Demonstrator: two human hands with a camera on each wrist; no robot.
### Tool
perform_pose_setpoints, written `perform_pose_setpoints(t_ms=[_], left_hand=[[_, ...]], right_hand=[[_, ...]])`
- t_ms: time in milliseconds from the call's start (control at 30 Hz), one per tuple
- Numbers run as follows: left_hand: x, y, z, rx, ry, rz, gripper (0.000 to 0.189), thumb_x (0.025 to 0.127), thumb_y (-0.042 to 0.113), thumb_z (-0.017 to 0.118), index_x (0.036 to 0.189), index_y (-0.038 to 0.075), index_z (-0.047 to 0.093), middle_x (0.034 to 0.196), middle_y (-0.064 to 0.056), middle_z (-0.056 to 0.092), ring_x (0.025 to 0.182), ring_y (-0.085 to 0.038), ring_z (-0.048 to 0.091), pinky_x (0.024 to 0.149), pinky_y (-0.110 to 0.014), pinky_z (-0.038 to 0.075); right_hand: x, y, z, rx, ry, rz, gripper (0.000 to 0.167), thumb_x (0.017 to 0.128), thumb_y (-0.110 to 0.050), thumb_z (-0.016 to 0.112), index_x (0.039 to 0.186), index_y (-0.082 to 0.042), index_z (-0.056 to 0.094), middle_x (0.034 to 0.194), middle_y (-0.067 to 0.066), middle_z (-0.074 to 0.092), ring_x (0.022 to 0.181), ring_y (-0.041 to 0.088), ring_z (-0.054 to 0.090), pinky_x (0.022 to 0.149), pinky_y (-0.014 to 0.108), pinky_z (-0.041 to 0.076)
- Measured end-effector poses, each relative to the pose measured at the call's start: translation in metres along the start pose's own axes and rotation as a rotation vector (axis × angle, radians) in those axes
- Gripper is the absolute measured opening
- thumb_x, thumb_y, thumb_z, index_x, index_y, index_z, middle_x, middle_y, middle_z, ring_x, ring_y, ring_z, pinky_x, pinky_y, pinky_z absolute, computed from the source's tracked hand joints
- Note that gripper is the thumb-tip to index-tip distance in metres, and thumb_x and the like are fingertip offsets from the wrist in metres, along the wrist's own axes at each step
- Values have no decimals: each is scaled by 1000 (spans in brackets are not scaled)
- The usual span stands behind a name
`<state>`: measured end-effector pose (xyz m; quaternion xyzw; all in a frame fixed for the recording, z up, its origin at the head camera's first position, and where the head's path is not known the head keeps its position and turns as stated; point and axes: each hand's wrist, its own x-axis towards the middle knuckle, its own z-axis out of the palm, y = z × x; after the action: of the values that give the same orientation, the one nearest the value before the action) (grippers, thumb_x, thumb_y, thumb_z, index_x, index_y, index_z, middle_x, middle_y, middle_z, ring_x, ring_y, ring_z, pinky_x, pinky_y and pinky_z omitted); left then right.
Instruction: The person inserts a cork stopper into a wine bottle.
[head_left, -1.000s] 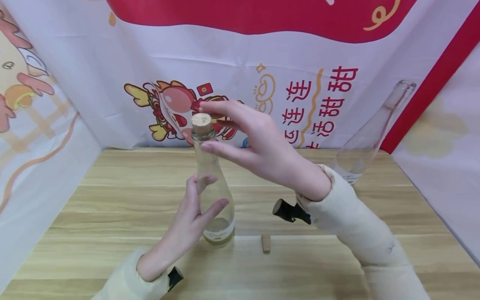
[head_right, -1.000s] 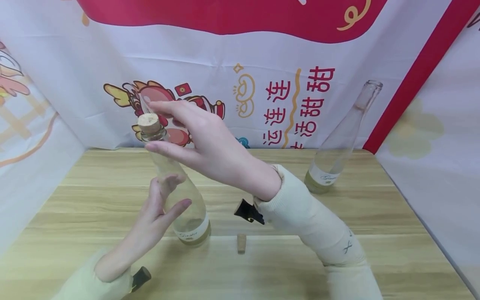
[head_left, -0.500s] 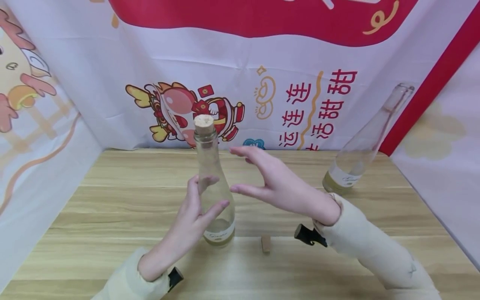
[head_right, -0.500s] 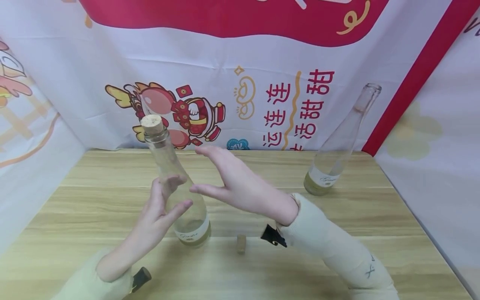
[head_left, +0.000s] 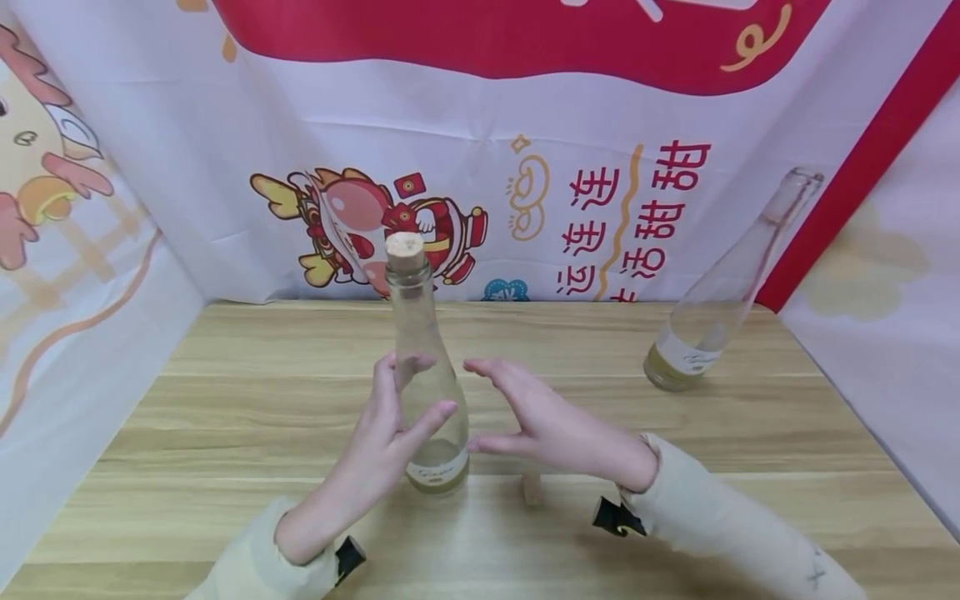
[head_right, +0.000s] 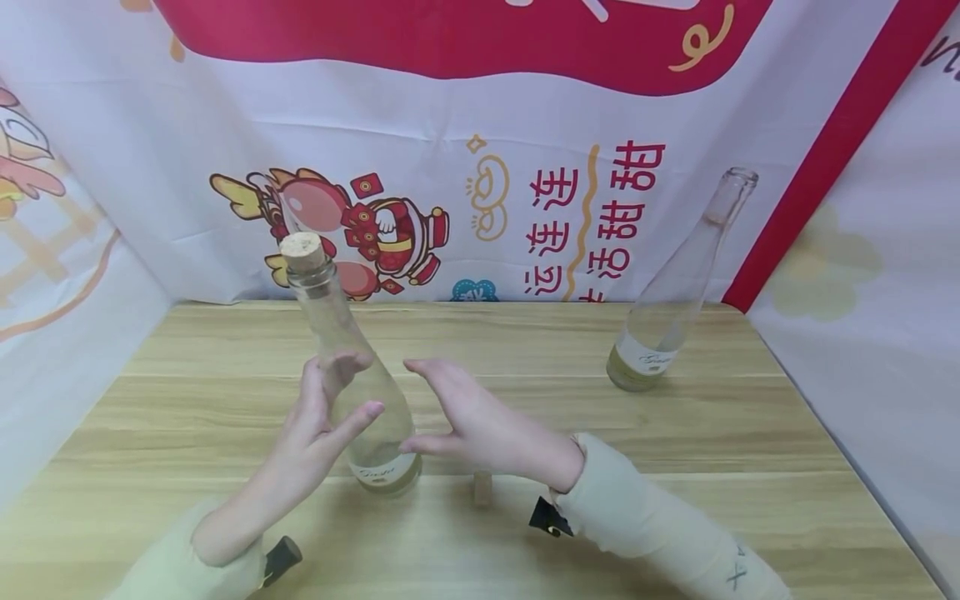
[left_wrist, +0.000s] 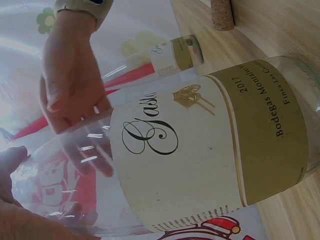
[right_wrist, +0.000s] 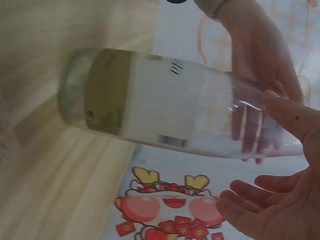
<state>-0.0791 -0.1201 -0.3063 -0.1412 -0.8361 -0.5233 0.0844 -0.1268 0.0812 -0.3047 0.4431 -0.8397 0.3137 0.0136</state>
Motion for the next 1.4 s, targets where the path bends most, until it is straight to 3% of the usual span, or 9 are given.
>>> perform_pose_setpoints(t_ms=[300, 600, 767, 1000, 1200, 1400], left_hand=[[-1, -1, 0, -11, 7, 18, 53, 89, 22, 60, 129, 10, 27, 134, -13, 42, 131, -32, 28, 101, -63, 18], [-1, -1, 0, -20, 15, 8, 53, 89, 22, 60, 129, 10, 27, 135, -12, 42, 132, -31, 27, 102, -64, 15], [-1, -2, 1, -95, 39, -9, 54, 86, 20, 63, 128, 11, 32, 133, -10, 45, 130, -29, 32, 103, -62, 15], [0, 0, -4, -183, 65, -8, 53, 82, 16, 67, 127, 11, 39, 130, -5, 46, 127, -22, 38, 107, -49, 22], [10, -4, -19, -222, 83, 13, 49, 83, 4, 64, 126, 2, 40, 128, -11, 46, 127, -24, 37, 107, -42, 25], [33, -12, -42, -213, 89, 30, 51, 85, 5, 61, 130, 1, 38, 132, -11, 45, 128, -19, 36, 109, -36, 23]], right_hand=[[-6, 10, 30, 81, -50, -2, 80, 76, -26, 73, 137, -1, 28, 136, 14, 41, 123, 22, 41, 100, 36, 38], [-2, 14, 58, 210, -49, -22, 80, 75, -25, 74, 135, -3, 26, 131, 8, 43, 122, 16, 43, 100, 30, 38], [-1, 10, 67, 227, 1, 19, 78, 76, -23, 74, 133, -1, 25, 127, 12, 46, 117, 19, 47, 93, 28, 44], [2, 5, 70, 238, 32, 76, 76, 76, -21, 73, 132, -1, 26, 122, 13, 49, 110, 23, 52, 88, 25, 47], [20, 2, 71, 324, 13, 134, 77, 77, -21, 72, 134, -2, 25, 122, 15, 48, 109, 26, 52, 89, 26, 46], [56, 2, 73, 327, 39, 171, 82, 74, -19, 75, 135, -2, 23, 123, 15, 47, 111, 25, 51, 92, 26, 45]])
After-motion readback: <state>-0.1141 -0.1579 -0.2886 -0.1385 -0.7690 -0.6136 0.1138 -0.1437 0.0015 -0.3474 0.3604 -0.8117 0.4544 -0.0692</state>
